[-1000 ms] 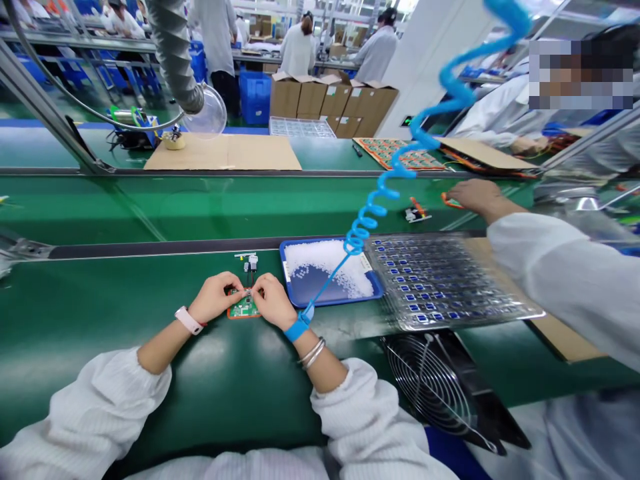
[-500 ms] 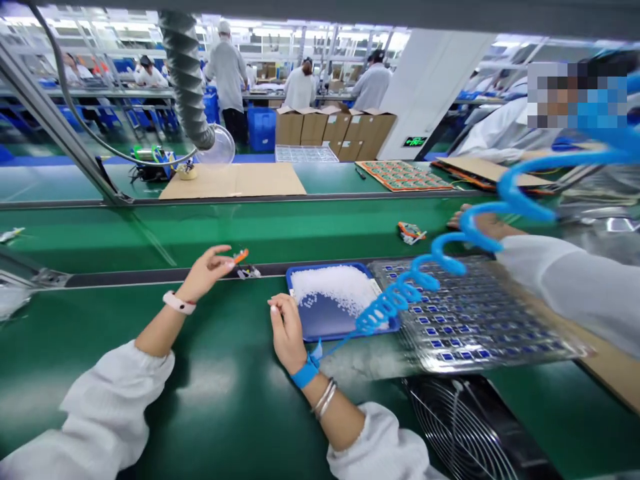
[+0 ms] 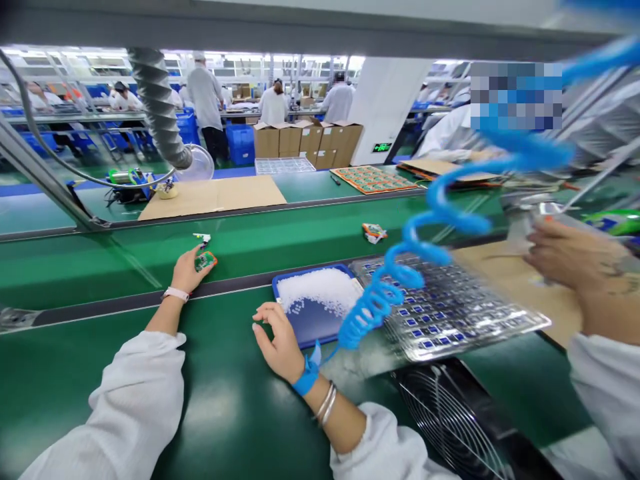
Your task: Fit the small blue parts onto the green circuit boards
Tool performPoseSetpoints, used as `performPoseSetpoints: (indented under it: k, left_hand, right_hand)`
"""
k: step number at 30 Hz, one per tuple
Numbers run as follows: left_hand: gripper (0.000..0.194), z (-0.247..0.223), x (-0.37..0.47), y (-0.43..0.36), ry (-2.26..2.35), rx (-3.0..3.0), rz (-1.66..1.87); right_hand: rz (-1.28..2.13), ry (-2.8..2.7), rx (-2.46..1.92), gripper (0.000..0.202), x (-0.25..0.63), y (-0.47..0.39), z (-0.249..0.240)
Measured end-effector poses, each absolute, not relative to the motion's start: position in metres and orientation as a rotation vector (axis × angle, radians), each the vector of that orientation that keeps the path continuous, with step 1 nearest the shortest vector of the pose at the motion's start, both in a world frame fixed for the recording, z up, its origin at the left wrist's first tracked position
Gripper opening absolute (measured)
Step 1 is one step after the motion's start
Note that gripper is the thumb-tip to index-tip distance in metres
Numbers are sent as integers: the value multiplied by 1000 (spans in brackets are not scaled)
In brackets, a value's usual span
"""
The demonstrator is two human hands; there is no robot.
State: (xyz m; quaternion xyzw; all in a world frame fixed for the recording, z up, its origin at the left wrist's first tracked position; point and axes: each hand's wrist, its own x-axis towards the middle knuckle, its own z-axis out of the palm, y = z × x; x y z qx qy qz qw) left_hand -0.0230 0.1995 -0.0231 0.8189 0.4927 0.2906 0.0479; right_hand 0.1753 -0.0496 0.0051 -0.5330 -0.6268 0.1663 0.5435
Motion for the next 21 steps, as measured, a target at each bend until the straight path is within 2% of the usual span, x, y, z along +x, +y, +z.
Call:
performPoseSetpoints:
  k: [3,6,9,14,21]
  left_hand:
    - [50,-21,-17,172,1411,2578,920]
    - [49,-23,-16,134,1298,2599,887]
    - [50,-26,-26,97,1251,2589,847]
    - [49,-28,-46,59,1251,2551,767]
    - [47,-24,-50,53,1229,2525,701]
  right_hand:
    - [280,-1583,-1309,10,215,-46,14]
    - [121,-1483,-1540,14,263,-42,10]
    - [124,-1513,-1657,24,292,-42,-3]
    - [147,-1585,-1680,31,296,-41,-17]
    - [130,-1602,-1699,32,297,-42,-15]
